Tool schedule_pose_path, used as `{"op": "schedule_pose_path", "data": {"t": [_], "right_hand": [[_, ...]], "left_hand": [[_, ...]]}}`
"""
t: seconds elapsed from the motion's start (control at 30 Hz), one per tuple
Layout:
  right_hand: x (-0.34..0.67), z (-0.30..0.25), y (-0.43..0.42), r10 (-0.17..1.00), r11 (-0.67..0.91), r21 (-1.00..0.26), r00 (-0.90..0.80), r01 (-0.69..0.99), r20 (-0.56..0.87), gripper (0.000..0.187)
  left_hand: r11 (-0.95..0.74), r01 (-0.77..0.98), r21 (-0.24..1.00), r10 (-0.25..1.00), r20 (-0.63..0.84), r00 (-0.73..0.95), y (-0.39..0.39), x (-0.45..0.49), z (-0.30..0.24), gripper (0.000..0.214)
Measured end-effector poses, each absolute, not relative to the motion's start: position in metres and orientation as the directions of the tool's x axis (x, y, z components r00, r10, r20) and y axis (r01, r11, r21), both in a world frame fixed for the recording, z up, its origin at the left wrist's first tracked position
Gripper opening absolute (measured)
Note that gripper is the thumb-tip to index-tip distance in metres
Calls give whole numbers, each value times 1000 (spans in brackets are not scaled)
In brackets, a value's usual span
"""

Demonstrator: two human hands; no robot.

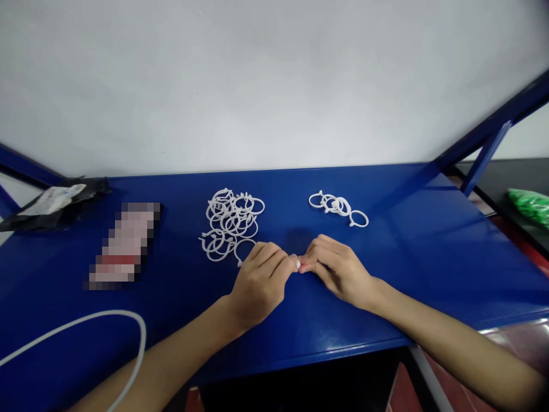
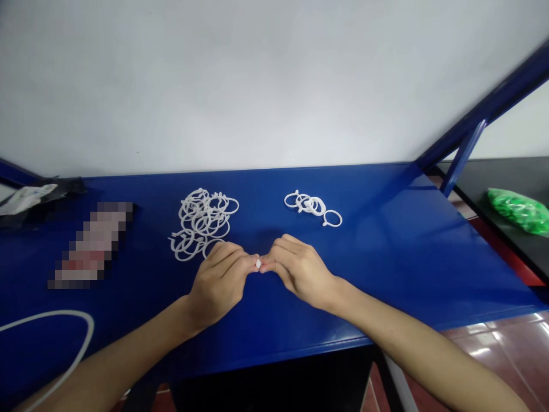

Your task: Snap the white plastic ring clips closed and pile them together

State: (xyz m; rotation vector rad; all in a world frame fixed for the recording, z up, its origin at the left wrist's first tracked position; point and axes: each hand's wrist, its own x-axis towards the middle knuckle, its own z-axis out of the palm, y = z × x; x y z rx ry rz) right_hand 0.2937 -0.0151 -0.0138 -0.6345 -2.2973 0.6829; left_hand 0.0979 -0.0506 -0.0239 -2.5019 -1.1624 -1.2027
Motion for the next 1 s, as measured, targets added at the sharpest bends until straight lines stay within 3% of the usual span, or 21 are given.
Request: {"op": "schedule_pose_path", "data": {"t": [0.2, 0.37, 0.53, 0.7, 1.0], "right_hand": [[300, -11, 0, 614, 777, -508, -628, 372, 478, 9], [324, -10, 29, 694, 653, -227, -450, 723, 562, 9], [336, -18, 43, 723, 561, -85, -437, 823, 535, 15], [334, -17, 39, 745, 538, -49, -447, 842, 496, 16], [325, -9, 27, 738, 585, -134, -457, 800, 496, 16]], "left_hand": [[-673, 733, 95, 578, 686, 442, -37, 88, -17, 6], [-339, 941, 9, 775, 569, 274, -16, 60, -17, 24], [-212, 977, -36, 840, 505, 201, -5, 40, -26, 26], [-246, 969, -24, 841, 492, 226, -4, 38, -28, 17], [-247, 969, 19, 847, 490, 207, -2, 34, -26, 16]]}}
